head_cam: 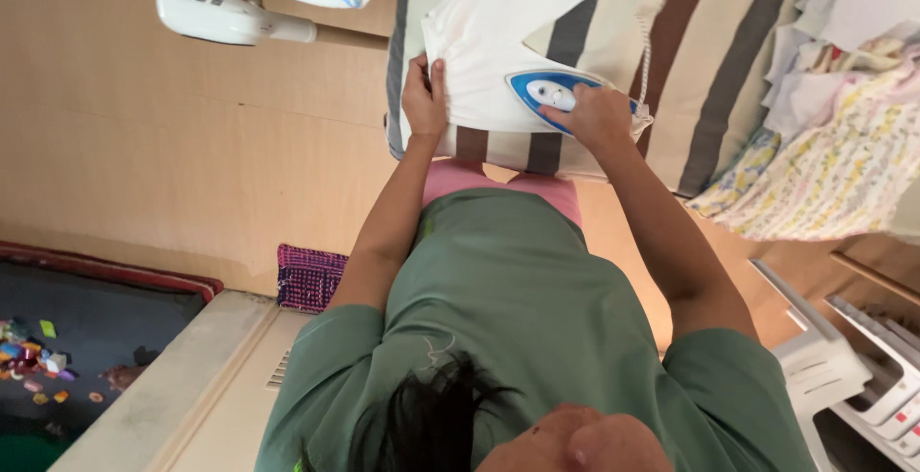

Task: The person irons several small white garments on a striped ironing board. They repeatedly pick up each item, smooth it, iron both sides, and place it aside. The person uses a blue and white iron and handles the clothes by hand.

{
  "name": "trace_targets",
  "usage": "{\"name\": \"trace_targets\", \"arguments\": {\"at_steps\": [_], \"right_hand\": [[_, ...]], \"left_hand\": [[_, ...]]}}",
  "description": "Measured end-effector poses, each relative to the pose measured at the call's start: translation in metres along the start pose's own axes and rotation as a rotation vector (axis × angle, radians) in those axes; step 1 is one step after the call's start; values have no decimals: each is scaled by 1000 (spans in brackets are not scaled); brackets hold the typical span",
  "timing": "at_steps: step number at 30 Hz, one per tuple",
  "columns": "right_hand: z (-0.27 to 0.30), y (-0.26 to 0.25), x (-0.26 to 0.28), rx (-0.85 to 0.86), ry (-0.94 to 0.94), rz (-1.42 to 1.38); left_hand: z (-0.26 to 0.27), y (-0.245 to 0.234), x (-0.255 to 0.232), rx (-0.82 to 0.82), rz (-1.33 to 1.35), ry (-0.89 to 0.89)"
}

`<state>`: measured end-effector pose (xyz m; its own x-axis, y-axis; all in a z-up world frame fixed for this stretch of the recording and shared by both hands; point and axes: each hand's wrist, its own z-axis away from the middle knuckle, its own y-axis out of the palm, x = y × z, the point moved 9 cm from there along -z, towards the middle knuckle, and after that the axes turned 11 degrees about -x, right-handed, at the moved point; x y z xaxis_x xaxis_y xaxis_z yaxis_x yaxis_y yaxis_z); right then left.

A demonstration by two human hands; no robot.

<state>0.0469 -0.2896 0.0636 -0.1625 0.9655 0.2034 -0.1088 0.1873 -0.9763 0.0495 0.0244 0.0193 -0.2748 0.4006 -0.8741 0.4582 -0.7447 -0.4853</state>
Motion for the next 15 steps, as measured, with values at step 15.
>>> {"name": "trace_targets", "arguments": {"at_steps": [15], "right_hand": [[-42, 27, 26, 93, -41, -61]], "left_hand": [[-10, 2, 9, 6, -76, 33]]}}
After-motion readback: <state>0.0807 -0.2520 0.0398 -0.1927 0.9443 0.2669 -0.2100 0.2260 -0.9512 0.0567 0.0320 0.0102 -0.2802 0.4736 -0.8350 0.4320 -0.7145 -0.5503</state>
